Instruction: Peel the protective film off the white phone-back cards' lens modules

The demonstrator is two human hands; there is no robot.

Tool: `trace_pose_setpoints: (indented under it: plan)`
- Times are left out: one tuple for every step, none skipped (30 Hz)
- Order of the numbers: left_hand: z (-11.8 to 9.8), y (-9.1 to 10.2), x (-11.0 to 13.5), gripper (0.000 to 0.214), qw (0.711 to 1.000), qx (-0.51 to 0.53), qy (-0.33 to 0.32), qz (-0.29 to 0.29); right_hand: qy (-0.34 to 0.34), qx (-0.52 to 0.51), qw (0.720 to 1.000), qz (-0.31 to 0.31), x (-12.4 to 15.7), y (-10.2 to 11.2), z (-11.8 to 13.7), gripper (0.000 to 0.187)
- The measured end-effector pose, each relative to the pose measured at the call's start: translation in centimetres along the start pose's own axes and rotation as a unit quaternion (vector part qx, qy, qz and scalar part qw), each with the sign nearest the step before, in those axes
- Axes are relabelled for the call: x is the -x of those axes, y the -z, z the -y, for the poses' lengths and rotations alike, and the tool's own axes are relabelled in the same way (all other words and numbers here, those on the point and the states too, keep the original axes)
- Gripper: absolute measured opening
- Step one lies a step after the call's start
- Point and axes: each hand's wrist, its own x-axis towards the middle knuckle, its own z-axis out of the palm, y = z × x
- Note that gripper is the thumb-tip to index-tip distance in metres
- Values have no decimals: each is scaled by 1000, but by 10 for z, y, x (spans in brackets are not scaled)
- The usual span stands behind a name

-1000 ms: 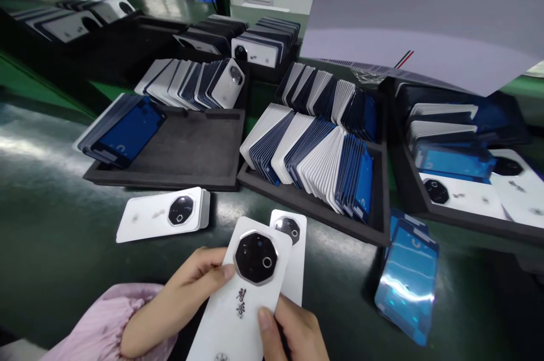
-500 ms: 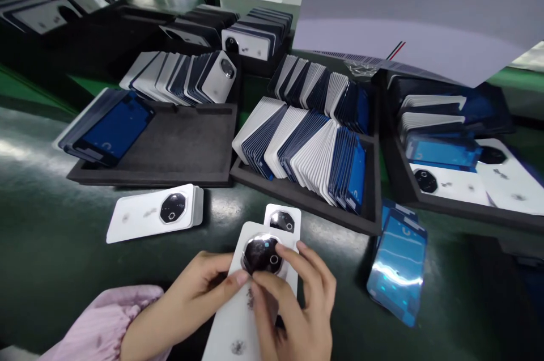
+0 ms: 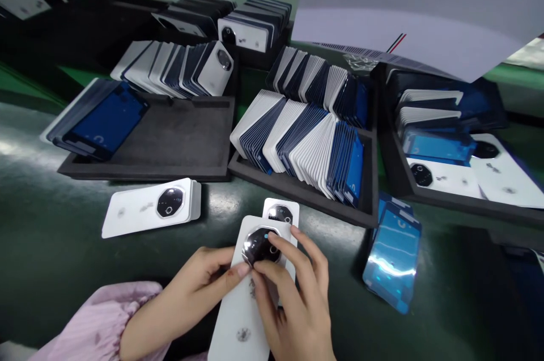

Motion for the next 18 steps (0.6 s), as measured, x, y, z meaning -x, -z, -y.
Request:
trace_pose_setpoints:
  plan:
    - [0, -1, 0, 35, 1000, 0, 2, 2, -8, 3, 1000, -6, 1, 1, -1, 18]
    - [0, -2, 1, 36, 1000, 0, 4, 4, -24, 7, 1000, -18, 2, 3, -2, 18]
    - [0, -2, 1, 37, 1000, -1, 7, 5, -46, 8, 998, -35, 2, 5, -3, 17]
    - [0, -3, 2, 38, 1000, 0, 11, 5, -72, 7, 996, -54, 1, 7, -3, 13]
    - [-1, -3, 2, 38, 1000, 1, 14, 3, -94, 4, 993, -74, -1, 8, -3, 9]
    - [-1, -3, 2, 39, 1000, 5, 16, 0, -112, -1, 990, -89, -3, 9, -3, 6]
    - [-1, -3, 2, 38, 1000, 12, 17, -4, -123, -8, 988, -96, -5, 9, -1, 8]
    - [-1, -3, 2, 38, 1000, 20, 16, -9, -127, -16, 987, -99, -8, 8, 1, 13]
    - [0, -2, 1, 37, 999, 30, 13, -14, -129, -24, 987, -98, -10, 7, 4, 16]
    - [0, -1, 0, 36, 999, 40, 8, -17, -129, -31, 986, -97, -11, 5, 8, 18]
    - [0, -1, 0, 36, 999, 50, 2, -20, -129, -36, 986, -95, -10, 4, 12, 20]
    - [0, 0, -1, 36, 998, 59, -4, -22, -129, -41, 986, -95, -8, 2, 17, 20]
    - [0, 1, -1, 36, 997, 68, -10, -25, -128, -44, 986, -96, -4, 0, 22, 20]
    - [0, 1, -1, 36, 997, 75, -14, -30, -126, -48, 986, -99, 0, -1, 26, 20]
    - [0, 1, 0, 35, 996, 79, -19, -35, -123, -52, 985, -107, 5, -3, 29, 19]
    - [-1, 2, 1, 34, 996, 82, -23, -41, -119, -54, 984, -121, 9, -3, 31, 17]
    - [-2, 2, 2, 34, 995, 84, -27, -46, -116, -55, 982, -142, 13, -3, 30, 14]
    - [-3, 2, 4, 33, 995, 85, -32, -51, -112, -59, 977, -172, 16, -3, 29, 13]
